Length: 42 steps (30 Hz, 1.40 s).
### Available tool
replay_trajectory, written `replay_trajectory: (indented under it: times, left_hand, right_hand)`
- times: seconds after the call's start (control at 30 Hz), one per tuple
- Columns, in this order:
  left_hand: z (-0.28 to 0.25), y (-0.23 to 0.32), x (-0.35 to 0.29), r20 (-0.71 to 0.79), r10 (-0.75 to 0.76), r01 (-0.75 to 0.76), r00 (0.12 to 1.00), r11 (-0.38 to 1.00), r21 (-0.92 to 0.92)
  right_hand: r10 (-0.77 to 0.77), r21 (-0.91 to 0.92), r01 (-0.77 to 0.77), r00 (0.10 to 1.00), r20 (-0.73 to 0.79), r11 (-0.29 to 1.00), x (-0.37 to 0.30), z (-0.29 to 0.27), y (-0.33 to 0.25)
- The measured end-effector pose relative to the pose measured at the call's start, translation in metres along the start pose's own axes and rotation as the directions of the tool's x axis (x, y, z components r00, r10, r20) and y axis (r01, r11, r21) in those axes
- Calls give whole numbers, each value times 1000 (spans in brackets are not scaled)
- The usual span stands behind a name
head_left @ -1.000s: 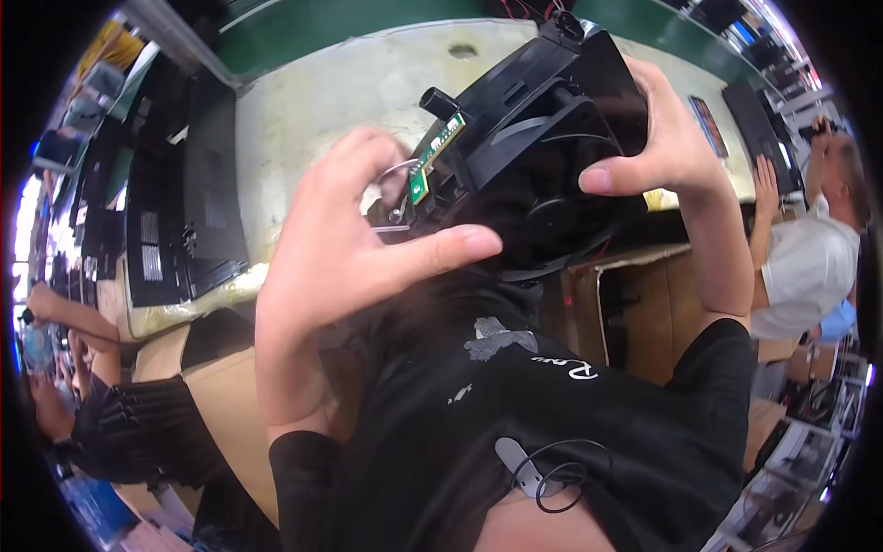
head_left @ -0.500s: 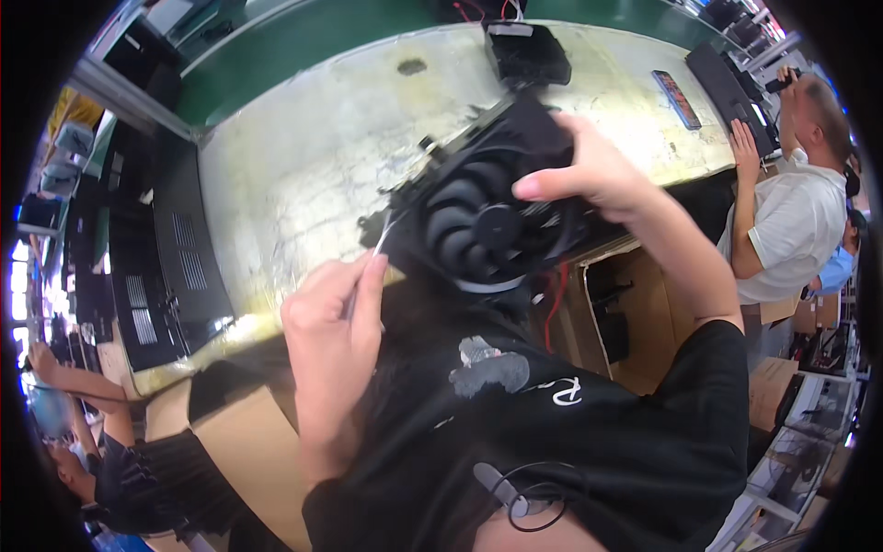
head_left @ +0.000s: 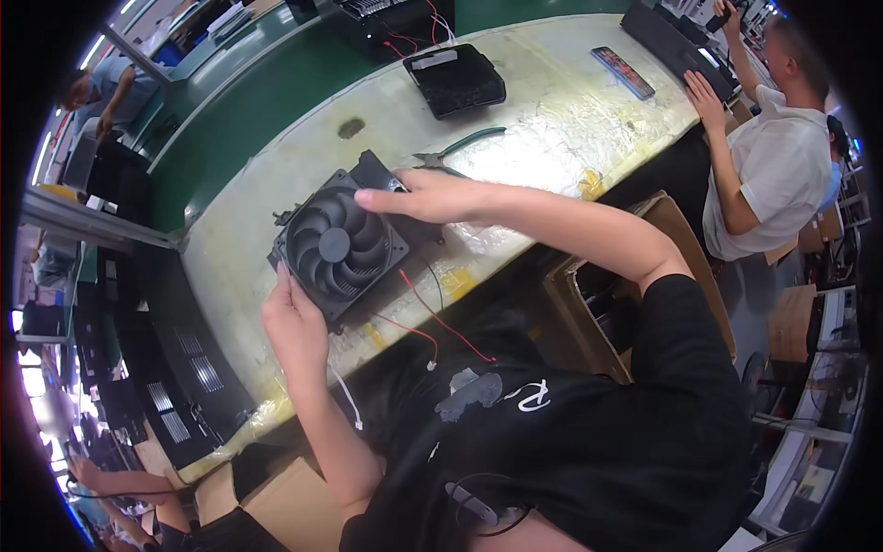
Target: Assembling internal cooling fans and wiring into plastic electronic housings on an industrial assembly line.
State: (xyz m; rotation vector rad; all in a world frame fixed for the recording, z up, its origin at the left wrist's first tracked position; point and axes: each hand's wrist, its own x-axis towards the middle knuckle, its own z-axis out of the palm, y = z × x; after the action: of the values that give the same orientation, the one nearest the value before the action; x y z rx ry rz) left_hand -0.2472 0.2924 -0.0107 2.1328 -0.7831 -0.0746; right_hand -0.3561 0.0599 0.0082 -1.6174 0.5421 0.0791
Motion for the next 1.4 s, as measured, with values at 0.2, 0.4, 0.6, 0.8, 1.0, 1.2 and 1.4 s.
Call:
replay_trajectory:
  times: [0.2,0.4,0.6,0.8,1.0,1.2,1.4]
  left_hand:
    - [1,3,0,-15,-22,21,1000,997,-69]
    - [-1,-1,-4,-50,-76,63,996,975,-213]
    - [-6,3,-3,-47,-165,154,985,972,-180]
    - [-18,19,1,44,-91,89,995,995,34]
    - [-24,14,-5,154,-173,196,973,969,-149]
    - [-24,4,-11,94,-260,275,961,931,-239]
    - [-19,1,-19,44,-256,252,966,885,-392]
  right_hand:
    - [-702,-857,169,659,-269,487,10,-117,-5]
    - [-668,-932,272,743,46,239,49,-166,6]
    - [-497,-955,293,836,232,46,61,-168,-19]
    - [-633,-932,333,754,175,140,57,-188,-8]
    - [-768,-876,367,640,-8,315,32,-178,-12]
    - [-548,-238,495,716,-433,836,-2,-157,-55]
    - [-581,-65,581,791,-192,812,-10,-48,-74]
